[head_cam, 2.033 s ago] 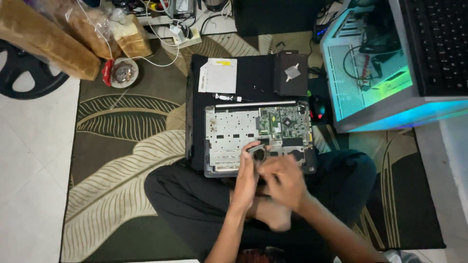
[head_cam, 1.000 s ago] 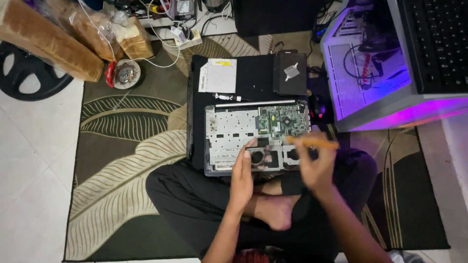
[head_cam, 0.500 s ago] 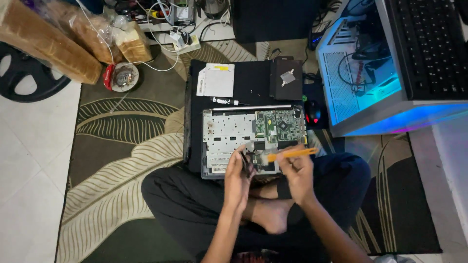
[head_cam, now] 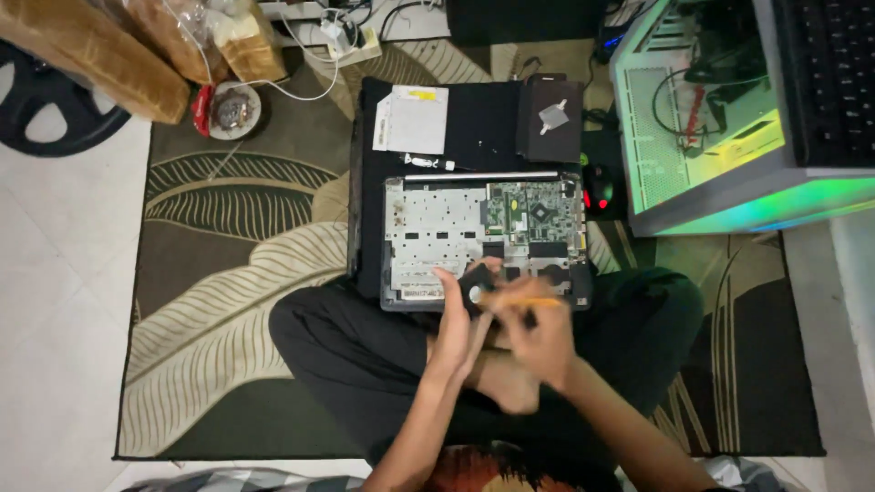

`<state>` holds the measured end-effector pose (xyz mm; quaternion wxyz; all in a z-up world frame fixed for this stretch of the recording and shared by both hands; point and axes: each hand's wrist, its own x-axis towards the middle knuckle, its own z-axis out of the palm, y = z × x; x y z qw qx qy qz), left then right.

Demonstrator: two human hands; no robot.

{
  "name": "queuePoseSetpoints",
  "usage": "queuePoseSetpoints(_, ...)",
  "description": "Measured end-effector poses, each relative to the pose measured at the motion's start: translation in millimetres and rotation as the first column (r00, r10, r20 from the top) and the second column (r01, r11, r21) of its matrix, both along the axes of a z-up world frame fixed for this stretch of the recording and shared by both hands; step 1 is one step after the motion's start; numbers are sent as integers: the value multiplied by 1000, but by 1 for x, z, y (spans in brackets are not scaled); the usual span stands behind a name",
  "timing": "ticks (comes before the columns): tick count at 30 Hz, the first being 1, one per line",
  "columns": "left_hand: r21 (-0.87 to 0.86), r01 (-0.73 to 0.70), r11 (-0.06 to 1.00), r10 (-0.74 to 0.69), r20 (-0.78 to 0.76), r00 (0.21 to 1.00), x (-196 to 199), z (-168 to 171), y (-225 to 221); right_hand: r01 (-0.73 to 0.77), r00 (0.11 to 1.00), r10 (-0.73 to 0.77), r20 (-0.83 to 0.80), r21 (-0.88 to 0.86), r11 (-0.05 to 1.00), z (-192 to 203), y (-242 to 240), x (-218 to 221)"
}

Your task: Disassembling a laptop to remove and replace internal components like the cooling fan and battery using specialized tools.

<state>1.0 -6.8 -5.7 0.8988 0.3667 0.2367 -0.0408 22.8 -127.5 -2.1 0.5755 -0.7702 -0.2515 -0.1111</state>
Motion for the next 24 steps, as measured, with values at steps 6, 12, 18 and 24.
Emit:
queuePoseSetpoints(6,-309,-119,944,145,65,987,2,10,14,-61,997,58,42,94,994,-2,11,31)
queuePoseSetpoints(12,-105,-430,897,436,45,899,-9,8,71,-430,886,439,-148,93,898,18,57,48)
queuePoseSetpoints(18,138,-325,936,320,55,946,-37,9,85,-38,950,217,222,-612,790,-28,110,187)
queuePoseSetpoints(24,97,-237,967,219,163,962,-56,6,89,79,853,336,399,-735,673,-29,132,208)
